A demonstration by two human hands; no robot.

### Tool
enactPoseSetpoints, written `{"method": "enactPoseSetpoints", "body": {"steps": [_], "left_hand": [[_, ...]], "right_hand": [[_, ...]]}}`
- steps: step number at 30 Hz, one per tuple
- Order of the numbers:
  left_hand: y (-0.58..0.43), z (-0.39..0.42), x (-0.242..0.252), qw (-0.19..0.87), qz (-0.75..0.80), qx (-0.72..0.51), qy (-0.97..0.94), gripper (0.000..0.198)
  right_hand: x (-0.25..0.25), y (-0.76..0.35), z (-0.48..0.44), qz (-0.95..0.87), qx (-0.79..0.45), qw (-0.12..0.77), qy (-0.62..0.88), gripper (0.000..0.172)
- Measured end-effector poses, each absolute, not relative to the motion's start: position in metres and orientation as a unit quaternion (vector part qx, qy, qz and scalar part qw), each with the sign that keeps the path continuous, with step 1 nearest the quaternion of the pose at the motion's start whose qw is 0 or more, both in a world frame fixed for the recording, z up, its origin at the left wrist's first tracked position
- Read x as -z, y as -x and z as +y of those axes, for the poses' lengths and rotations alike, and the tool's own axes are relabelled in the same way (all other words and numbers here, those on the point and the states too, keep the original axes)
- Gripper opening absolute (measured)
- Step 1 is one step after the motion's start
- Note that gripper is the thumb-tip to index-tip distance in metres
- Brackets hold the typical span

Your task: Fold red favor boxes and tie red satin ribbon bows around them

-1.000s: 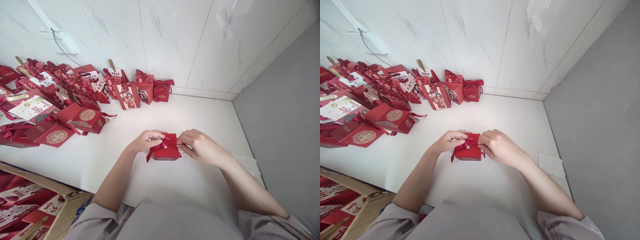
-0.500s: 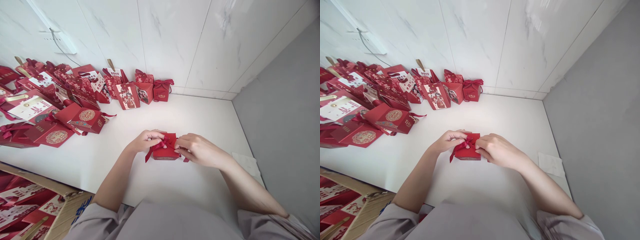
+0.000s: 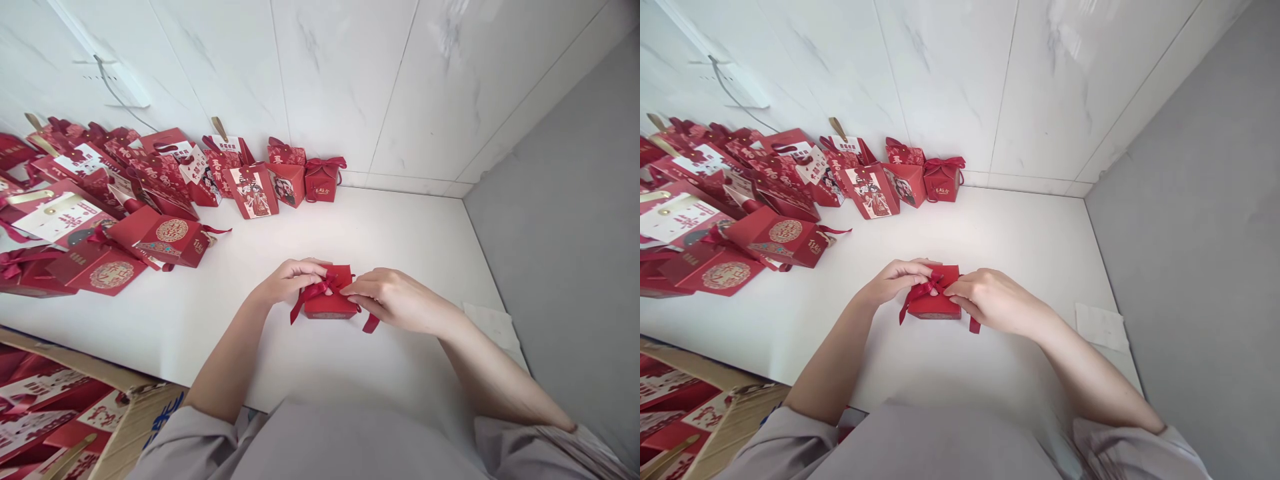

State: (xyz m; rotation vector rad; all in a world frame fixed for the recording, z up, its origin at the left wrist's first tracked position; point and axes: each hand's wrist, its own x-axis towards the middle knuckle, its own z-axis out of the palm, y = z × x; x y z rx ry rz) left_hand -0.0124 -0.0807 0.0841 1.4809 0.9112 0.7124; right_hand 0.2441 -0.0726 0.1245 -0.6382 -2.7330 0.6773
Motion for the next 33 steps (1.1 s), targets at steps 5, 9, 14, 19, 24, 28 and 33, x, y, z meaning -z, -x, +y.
{"method": "enactPoseSetpoints", "body": {"steps": [5, 9, 14, 19, 24, 28, 33], "left_hand": [[0.0183, -0.0788, -0.0791, 0.602, 0.390, -0.308, -0.625, 0.031], [0.0198, -0.0780, -0.0769, 0.604, 0.386, -0.308, -0.626, 0.031], [0.0188, -0.0777, -0.0773, 0.599, 0.387, -0.312, -0.628, 0.031], [0.0182, -0.0777, -0.0790, 0.596, 0.384, -0.314, -0.631, 0.033], [0.0173, -0.0775, -0.0805, 0.594, 0.377, -0.314, -0.637, 0.032], [0.0177, -0.0774, -0.0797, 0.591, 0.375, -0.315, -0.642, 0.028], [0.0148, -0.0792, -0.0825, 0.584, 0.371, -0.311, -0.651, 0.027]], "right_hand": [[-0.1246, -0.2442, -0.0725, -0.939, -0.229, 0.143, 0.214, 0.025], [-0.1239, -0.2442, -0.0724, -0.939, -0.230, 0.140, 0.216, 0.026], [-0.1243, -0.2443, -0.0724, -0.938, -0.233, 0.130, 0.220, 0.025], [-0.1254, -0.2443, -0.0727, -0.936, -0.242, 0.133, 0.218, 0.025], [-0.1254, -0.2444, -0.0724, -0.936, -0.239, 0.129, 0.222, 0.024], [-0.1258, -0.2442, -0.0723, -0.934, -0.240, 0.132, 0.227, 0.024], [-0.1282, -0.2417, -0.0733, -0.928, -0.256, 0.136, 0.231, 0.022]]}}
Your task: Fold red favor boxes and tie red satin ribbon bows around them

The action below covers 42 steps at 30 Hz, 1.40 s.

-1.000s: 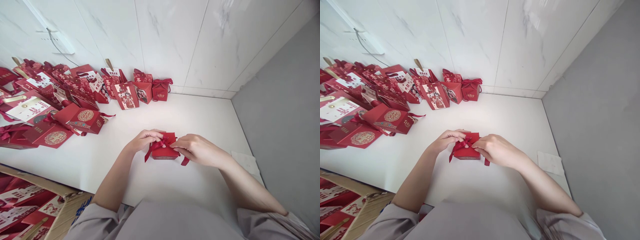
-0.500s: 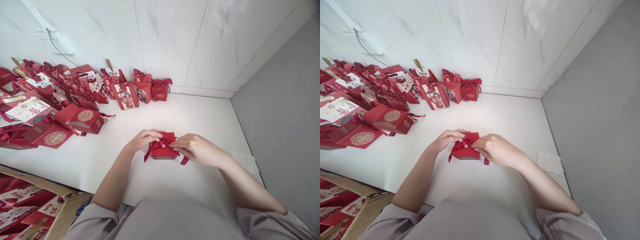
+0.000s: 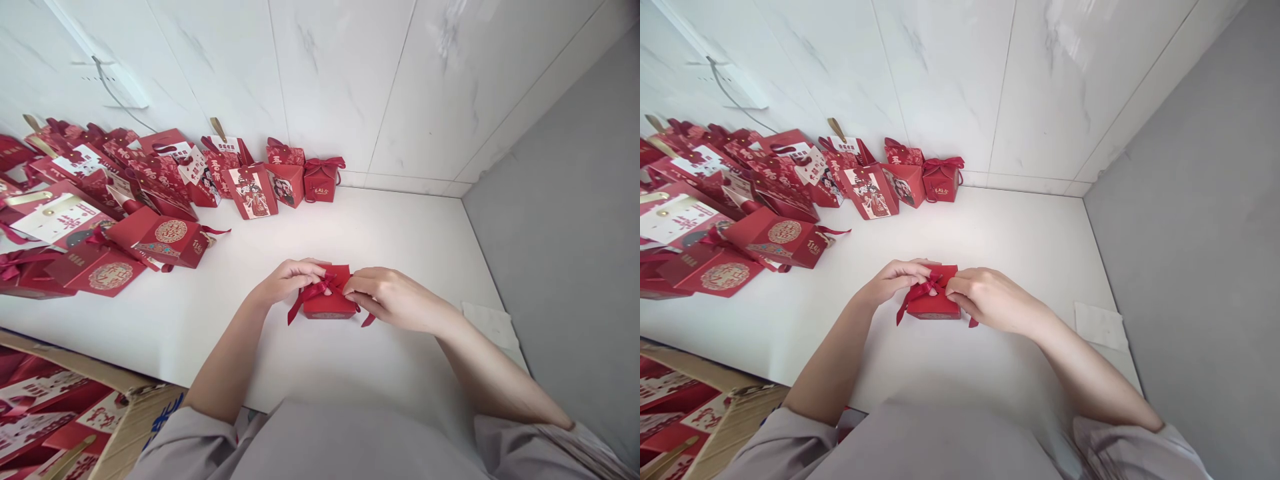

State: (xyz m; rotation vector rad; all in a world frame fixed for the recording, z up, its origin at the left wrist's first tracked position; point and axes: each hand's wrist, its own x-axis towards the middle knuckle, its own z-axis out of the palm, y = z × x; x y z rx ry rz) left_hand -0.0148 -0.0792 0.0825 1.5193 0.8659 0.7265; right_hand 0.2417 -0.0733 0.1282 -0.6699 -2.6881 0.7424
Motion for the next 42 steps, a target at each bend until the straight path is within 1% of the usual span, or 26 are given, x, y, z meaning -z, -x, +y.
{"method": "enactPoseSetpoints", "body": {"steps": [2, 6, 10, 14, 16, 18, 22, 25, 27, 30, 34, 38, 42], "left_hand": [[0.013, -0.080, -0.084, 0.578, 0.379, -0.304, -0.655, 0.027], [0.011, -0.080, -0.085, 0.523, 0.383, -0.291, -0.703, 0.020], [0.012, -0.079, -0.082, 0.514, 0.387, -0.281, -0.712, 0.022], [0.013, -0.079, -0.081, 0.521, 0.375, -0.292, -0.709, 0.024], [0.013, -0.079, -0.083, 0.534, 0.375, -0.302, -0.695, 0.027], [0.013, -0.080, -0.084, 0.554, 0.377, -0.311, -0.674, 0.033], [0.013, -0.081, -0.084, 0.591, 0.384, -0.320, -0.633, 0.041], [0.013, -0.081, -0.084, 0.612, 0.394, -0.314, -0.610, 0.045], [0.013, -0.081, -0.084, 0.597, 0.396, -0.317, -0.622, 0.043], [0.014, -0.081, -0.084, 0.569, 0.389, -0.318, -0.651, 0.041], [0.014, -0.080, -0.081, 0.545, 0.381, -0.318, -0.676, 0.041], [0.013, -0.079, -0.080, 0.539, 0.381, -0.312, -0.683, 0.040], [0.009, -0.080, -0.082, 0.527, 0.381, -0.317, -0.690, 0.034]], "right_hand": [[-0.129, -0.240, -0.074, -0.930, -0.259, 0.130, 0.225, 0.021], [-0.129, -0.241, -0.074, -0.933, -0.260, 0.124, 0.215, 0.015], [-0.131, -0.242, -0.073, -0.931, -0.228, 0.147, 0.243, 0.006], [-0.129, -0.231, -0.075, -0.944, -0.172, 0.177, 0.220, 0.016], [-0.123, -0.220, -0.077, -0.955, -0.130, 0.193, 0.184, 0.020], [-0.116, -0.207, -0.080, -0.964, -0.060, 0.211, 0.153, 0.023], [-0.105, -0.185, -0.083, -0.966, 0.095, 0.211, 0.118, 0.021], [-0.100, -0.175, -0.082, -0.963, 0.135, 0.206, 0.108, 0.022], [-0.098, -0.175, -0.081, -0.965, 0.113, 0.216, 0.092, 0.023], [-0.099, -0.186, -0.080, -0.970, 0.014, 0.222, 0.095, 0.020], [-0.104, -0.213, -0.080, -0.967, -0.108, 0.191, 0.126, 0.016], [-0.108, -0.236, -0.081, -0.958, -0.163, 0.173, 0.163, 0.016], [-0.106, -0.244, -0.080, -0.955, -0.183, 0.162, 0.171, 0.018]]}}
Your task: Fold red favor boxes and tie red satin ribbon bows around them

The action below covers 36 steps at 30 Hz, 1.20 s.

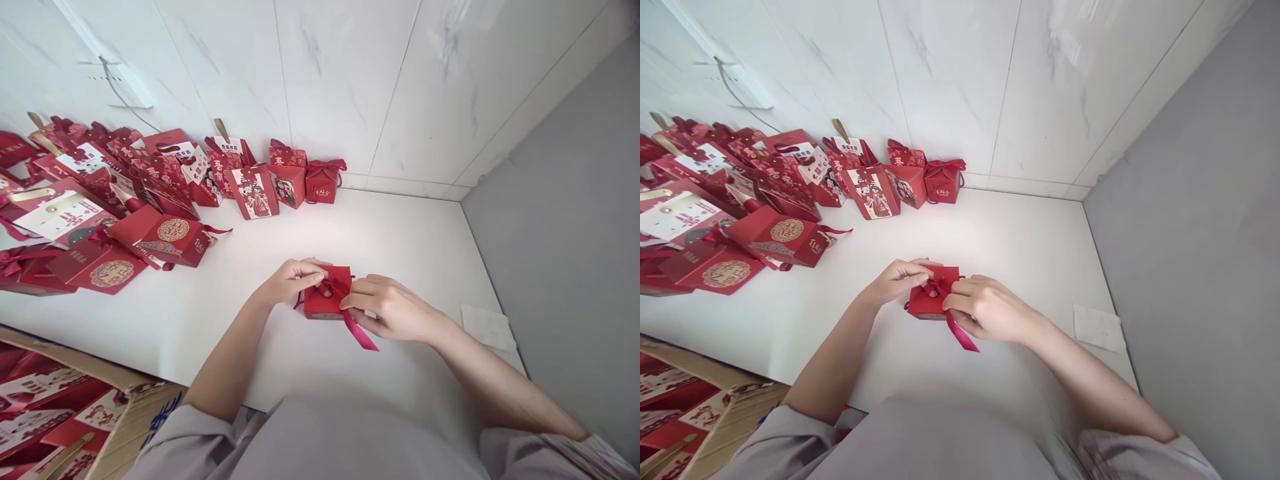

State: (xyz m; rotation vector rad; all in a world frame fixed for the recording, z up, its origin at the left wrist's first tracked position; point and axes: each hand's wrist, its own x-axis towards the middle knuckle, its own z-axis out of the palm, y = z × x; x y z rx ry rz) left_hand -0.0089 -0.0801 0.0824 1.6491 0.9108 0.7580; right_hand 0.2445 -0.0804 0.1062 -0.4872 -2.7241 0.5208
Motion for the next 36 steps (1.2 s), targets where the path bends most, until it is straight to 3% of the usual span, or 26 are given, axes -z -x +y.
{"method": "enactPoseSetpoints", "body": {"steps": [6, 14, 16, 25, 29, 36], "left_hand": [[0.006, -0.079, -0.079, 0.474, 0.409, -0.317, -0.712, 0.018], [0.008, -0.076, -0.073, 0.472, 0.391, -0.313, -0.726, 0.018], [0.009, -0.076, -0.073, 0.470, 0.390, -0.313, -0.727, 0.017], [0.010, -0.075, -0.072, 0.464, 0.398, -0.306, -0.730, 0.018], [0.009, -0.076, -0.074, 0.459, 0.401, -0.299, -0.734, 0.018], [0.008, -0.077, -0.080, 0.443, 0.417, -0.277, -0.744, 0.018]], "right_hand": [[-0.108, -0.239, -0.080, -0.936, -0.249, 0.193, 0.153, 0.026], [-0.096, -0.234, -0.076, -0.846, -0.324, 0.222, 0.360, 0.015], [-0.093, -0.235, -0.075, -0.839, -0.348, 0.221, 0.354, 0.008], [-0.112, -0.251, -0.081, -0.816, -0.466, 0.173, 0.295, 0.010], [-0.119, -0.257, -0.088, -0.837, -0.441, 0.140, 0.292, 0.011], [-0.132, -0.257, -0.090, -0.828, -0.399, 0.194, 0.344, 0.013]]}}
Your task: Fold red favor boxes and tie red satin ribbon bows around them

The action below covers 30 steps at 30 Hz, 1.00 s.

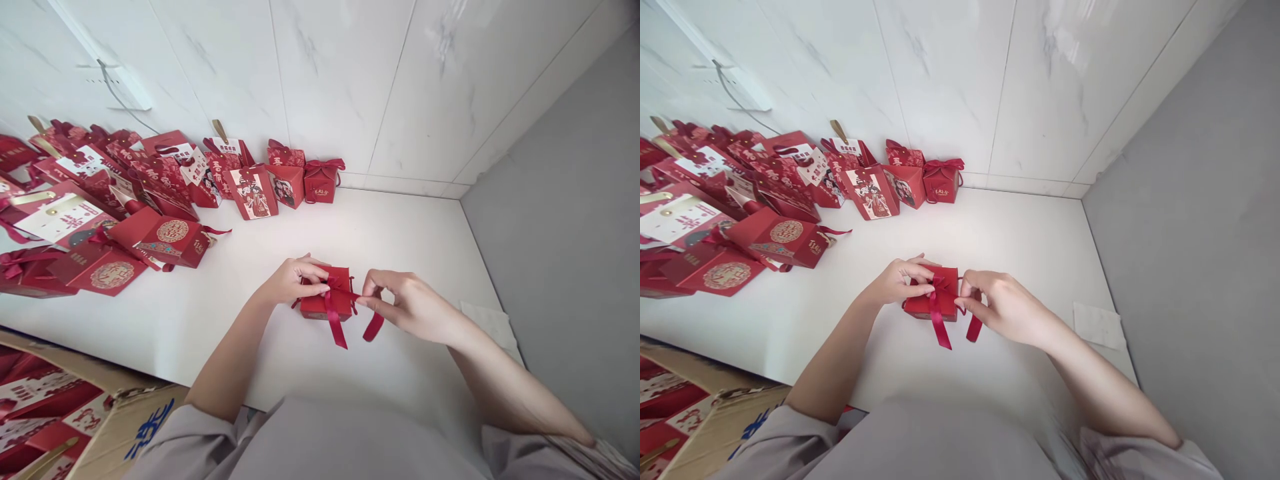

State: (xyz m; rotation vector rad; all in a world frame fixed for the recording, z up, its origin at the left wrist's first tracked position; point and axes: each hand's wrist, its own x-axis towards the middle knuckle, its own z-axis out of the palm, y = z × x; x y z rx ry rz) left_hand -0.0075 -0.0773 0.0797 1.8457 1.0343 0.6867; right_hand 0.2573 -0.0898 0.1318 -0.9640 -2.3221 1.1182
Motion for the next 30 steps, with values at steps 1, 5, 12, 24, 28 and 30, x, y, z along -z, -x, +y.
{"method": "enactPoseSetpoints", "body": {"steps": [1, 5, 12, 24, 28, 30], "left_hand": [[0.007, -0.077, -0.080, 0.443, 0.419, -0.276, -0.743, 0.019], [0.006, -0.078, -0.080, 0.453, 0.425, -0.279, -0.733, 0.020], [0.004, -0.083, -0.085, 0.444, 0.432, -0.278, -0.734, 0.017], [0.011, -0.082, -0.078, 0.519, 0.439, -0.287, -0.675, 0.035], [0.010, -0.082, -0.080, 0.515, 0.439, -0.286, -0.678, 0.029], [0.008, -0.083, -0.082, 0.497, 0.439, -0.289, -0.691, 0.028]], "right_hand": [[-0.133, -0.256, -0.089, -0.820, -0.398, 0.204, 0.357, 0.012], [-0.133, -0.246, -0.089, -0.812, -0.413, 0.233, 0.340, 0.010], [-0.124, -0.230, -0.102, -0.781, -0.479, 0.226, 0.330, 0.014], [-0.108, -0.223, -0.106, -0.941, -0.196, 0.180, 0.210, 0.014], [-0.107, -0.225, -0.110, -0.961, -0.105, 0.171, 0.188, 0.016], [-0.106, -0.226, -0.110, -0.963, -0.082, 0.177, 0.183, 0.017]]}}
